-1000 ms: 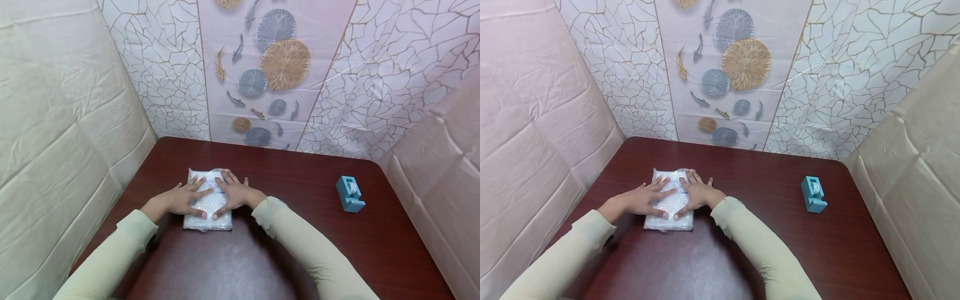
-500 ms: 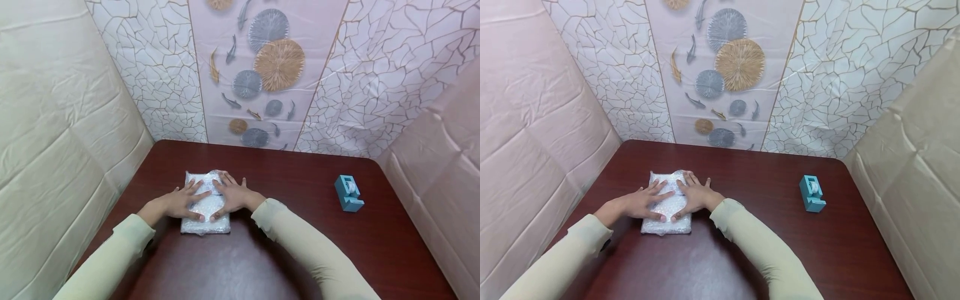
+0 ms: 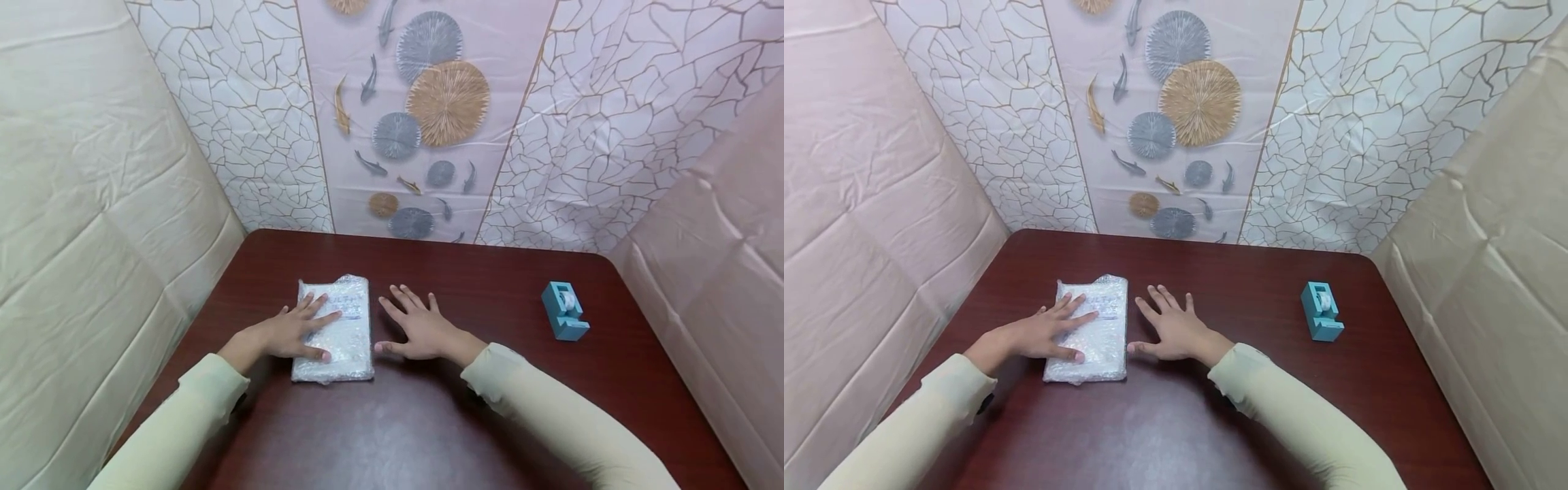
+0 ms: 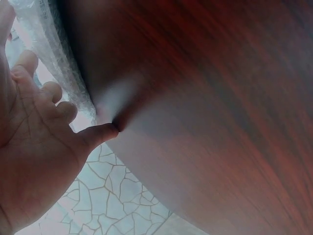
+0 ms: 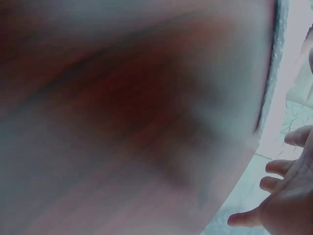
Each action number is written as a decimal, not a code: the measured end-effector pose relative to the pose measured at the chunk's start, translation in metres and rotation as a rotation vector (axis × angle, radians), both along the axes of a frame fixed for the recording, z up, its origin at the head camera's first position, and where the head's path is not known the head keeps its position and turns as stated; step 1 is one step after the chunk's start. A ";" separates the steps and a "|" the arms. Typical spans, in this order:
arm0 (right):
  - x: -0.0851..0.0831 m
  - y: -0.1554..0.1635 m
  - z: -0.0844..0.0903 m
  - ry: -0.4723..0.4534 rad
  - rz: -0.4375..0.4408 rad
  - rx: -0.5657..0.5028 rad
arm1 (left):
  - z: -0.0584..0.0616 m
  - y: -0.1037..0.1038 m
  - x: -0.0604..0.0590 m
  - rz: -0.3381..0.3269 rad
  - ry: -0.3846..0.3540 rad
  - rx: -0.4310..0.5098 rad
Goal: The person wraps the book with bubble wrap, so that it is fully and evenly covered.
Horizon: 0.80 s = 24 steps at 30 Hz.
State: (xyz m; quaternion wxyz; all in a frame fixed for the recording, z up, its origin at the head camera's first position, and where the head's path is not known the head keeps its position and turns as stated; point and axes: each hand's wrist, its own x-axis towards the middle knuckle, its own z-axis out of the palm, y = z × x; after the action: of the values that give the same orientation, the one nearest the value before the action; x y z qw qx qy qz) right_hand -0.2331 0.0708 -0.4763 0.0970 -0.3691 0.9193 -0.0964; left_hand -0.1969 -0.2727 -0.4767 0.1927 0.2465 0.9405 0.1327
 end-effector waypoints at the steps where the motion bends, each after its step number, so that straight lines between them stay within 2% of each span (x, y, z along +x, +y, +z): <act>1: 0.001 0.005 -0.001 0.002 -0.006 0.001 | 0.000 0.000 0.000 -0.003 0.002 0.009; 6: 0.005 0.024 -0.005 0.025 -0.034 0.002 | 0.000 0.000 0.000 -0.004 0.009 0.022; 14: 0.012 0.053 -0.007 0.120 -0.089 -0.046 | -0.002 0.000 0.001 0.000 0.024 0.029; 24: 0.022 0.088 0.000 0.190 -0.132 -0.147 | -0.006 -0.002 0.001 0.001 0.031 0.026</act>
State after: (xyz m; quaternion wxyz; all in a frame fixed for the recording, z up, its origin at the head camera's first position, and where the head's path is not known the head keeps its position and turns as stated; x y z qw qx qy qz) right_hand -0.2106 0.1592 -0.4761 -0.0245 -0.3216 0.9370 -0.1342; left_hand -0.1959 -0.2744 -0.4827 0.1750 0.2506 0.9416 0.1412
